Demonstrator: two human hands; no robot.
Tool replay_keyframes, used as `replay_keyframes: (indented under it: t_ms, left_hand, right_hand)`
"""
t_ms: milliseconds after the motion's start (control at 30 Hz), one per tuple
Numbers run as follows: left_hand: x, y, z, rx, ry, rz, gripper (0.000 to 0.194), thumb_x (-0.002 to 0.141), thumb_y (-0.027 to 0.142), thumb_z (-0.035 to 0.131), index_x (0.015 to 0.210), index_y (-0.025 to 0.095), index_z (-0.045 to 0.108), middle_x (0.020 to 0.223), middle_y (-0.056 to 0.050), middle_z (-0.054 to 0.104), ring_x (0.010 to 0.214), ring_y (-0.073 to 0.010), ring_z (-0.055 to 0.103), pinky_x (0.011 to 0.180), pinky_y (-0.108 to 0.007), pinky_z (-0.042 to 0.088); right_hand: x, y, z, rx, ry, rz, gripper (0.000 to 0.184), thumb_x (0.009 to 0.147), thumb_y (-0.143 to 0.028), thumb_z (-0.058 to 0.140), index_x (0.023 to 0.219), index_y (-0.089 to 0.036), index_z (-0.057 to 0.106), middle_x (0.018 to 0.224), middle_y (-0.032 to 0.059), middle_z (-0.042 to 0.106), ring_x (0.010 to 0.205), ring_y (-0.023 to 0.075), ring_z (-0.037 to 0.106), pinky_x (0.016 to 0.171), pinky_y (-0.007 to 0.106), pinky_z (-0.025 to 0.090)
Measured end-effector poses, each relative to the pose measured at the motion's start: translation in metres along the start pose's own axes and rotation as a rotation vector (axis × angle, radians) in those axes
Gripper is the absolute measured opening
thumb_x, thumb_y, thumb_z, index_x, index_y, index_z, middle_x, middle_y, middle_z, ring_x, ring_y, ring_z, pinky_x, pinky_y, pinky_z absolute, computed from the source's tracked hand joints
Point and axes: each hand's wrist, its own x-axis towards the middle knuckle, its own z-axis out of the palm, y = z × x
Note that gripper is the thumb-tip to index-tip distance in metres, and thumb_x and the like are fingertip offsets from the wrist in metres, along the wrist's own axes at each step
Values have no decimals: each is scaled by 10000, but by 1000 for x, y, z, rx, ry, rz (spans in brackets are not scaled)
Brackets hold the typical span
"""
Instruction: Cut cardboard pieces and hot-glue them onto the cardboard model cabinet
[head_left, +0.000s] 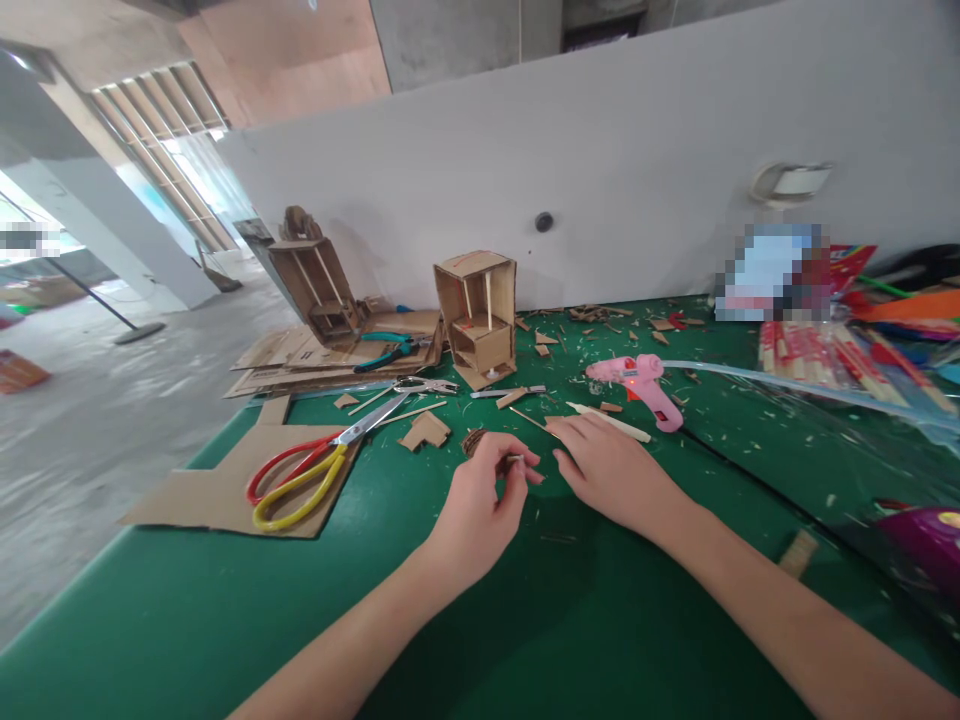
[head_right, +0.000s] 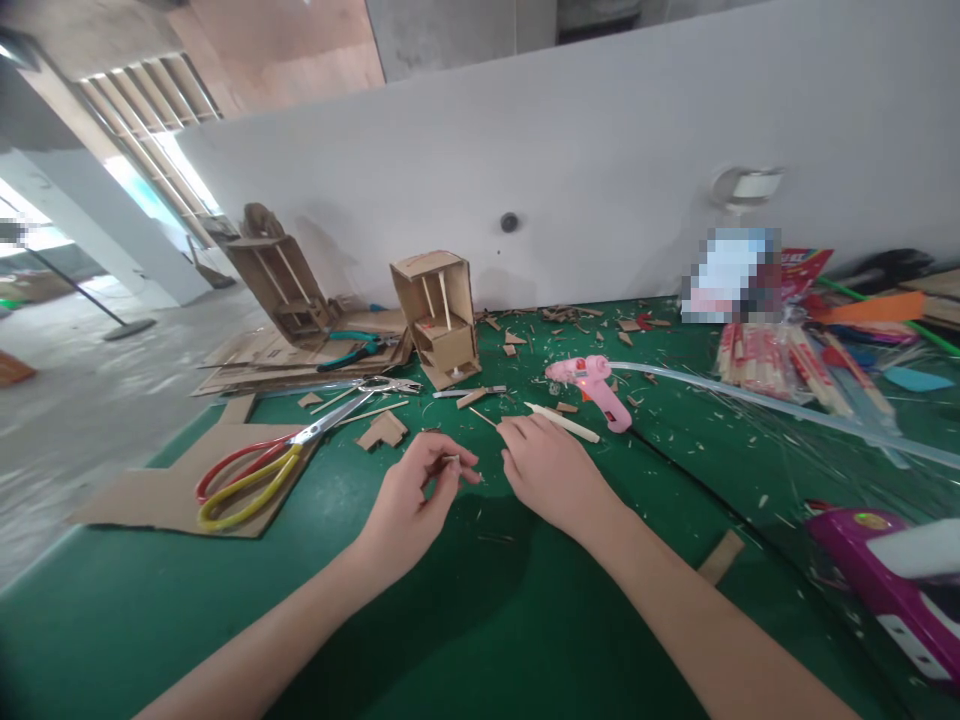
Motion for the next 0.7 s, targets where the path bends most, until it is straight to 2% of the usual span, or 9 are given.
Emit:
replay_keyframes:
  t_ms: [67, 133, 233, 300, 333, 433, 567, 667, 700]
  left_hand:
    - [4, 2, -9, 89, 45, 24, 137, 906, 155, 392, 974, 199, 502, 851, -34, 621, 713, -131, 621, 645, -253, 483]
    - [12, 6, -27, 275, 122, 41, 180, 898, 163, 375, 936, 196, 548, 787, -28, 616, 661, -137, 583, 612, -252, 453]
    - [28, 4, -70, 578, 261, -32, 203, 906, 284, 407, 957, 198, 584, 773, -28, 634, 665, -166, 584, 642, -276, 448]
    - [39, -7, -98, 842, 285, -140, 225, 880, 349, 451, 952, 207, 609, 811, -45, 648, 727, -205, 602, 678, -302, 450]
    - [44, -16, -109, 942, 248, -215, 252, 882, 363, 438, 983, 216, 615, 838, -54, 654, 759, -224, 611, 687, -311, 455]
    - [59, -46, -126, 1183, -7, -349, 350, 905, 317, 365, 1176, 234, 570, 1072, -108, 629, 887, -257, 632, 762, -346, 469]
    - [77, -68, -136, 1234, -60, -406, 396, 894, 278, 343, 1214, 185, 556, 1161, -186, 583, 981, -338, 614, 770, -421, 469]
    - [78, -69, -159, 1244, -86, -476, 514, 857, 458, 418, 1124, 55, 593, 1113, -265, 582, 992, -403, 587, 778, -464, 459]
    - [75, -68, -168, 1232, -119, -484, 577, 842, 524, 427, 1100, 39, 606, 1081, -260, 593, 981, -395, 584, 785, -452, 458]
  right_hand:
    - [-2, 1, -1, -45, -11, -11, 327, 901, -166, 403, 1167, -99, 582, 1165, 150, 643, 1106, 273, 564, 954, 456, 450]
    - [-3, 3, 0, -63, -18, -14, 333, 910, -187, 407, 1179, -99, 583, 1179, 144, 643, 1100, 271, 567, 955, 455, 454]
    - [-4, 4, 0, -74, -40, -21, 331, 915, -205, 419, 1176, -96, 591, 1183, 138, 641, 1073, 270, 578, 940, 448, 472]
    - [-3, 4, 1, -87, -43, -28, 326, 914, -202, 430, 1171, -90, 595, 1197, 139, 632, 1065, 273, 577, 932, 450, 479]
    - [-3, 4, 2, -95, -40, -32, 323, 913, -198, 435, 1169, -86, 597, 1208, 140, 626, 1065, 274, 575, 931, 452, 480]
    - [-1, 4, 4, -112, -26, -42, 303, 908, -189, 448, 1141, -86, 612, 1201, 138, 625, 1037, 274, 580, 915, 453, 489]
    - [0, 5, 6, -117, -25, -46, 284, 905, -186, 452, 1108, -91, 626, 1153, 139, 631, 1003, 276, 587, 890, 458, 497]
    - [-1, 6, 6, -118, -30, -54, 288, 910, -199, 454, 1121, -95, 621, 1165, 139, 623, 1003, 273, 586, 889, 455, 500]
    - [-1, 7, 6, -117, -32, -58, 288, 910, -201, 456, 1122, -96, 621, 1170, 139, 621, 1003, 272, 585, 888, 455, 501]
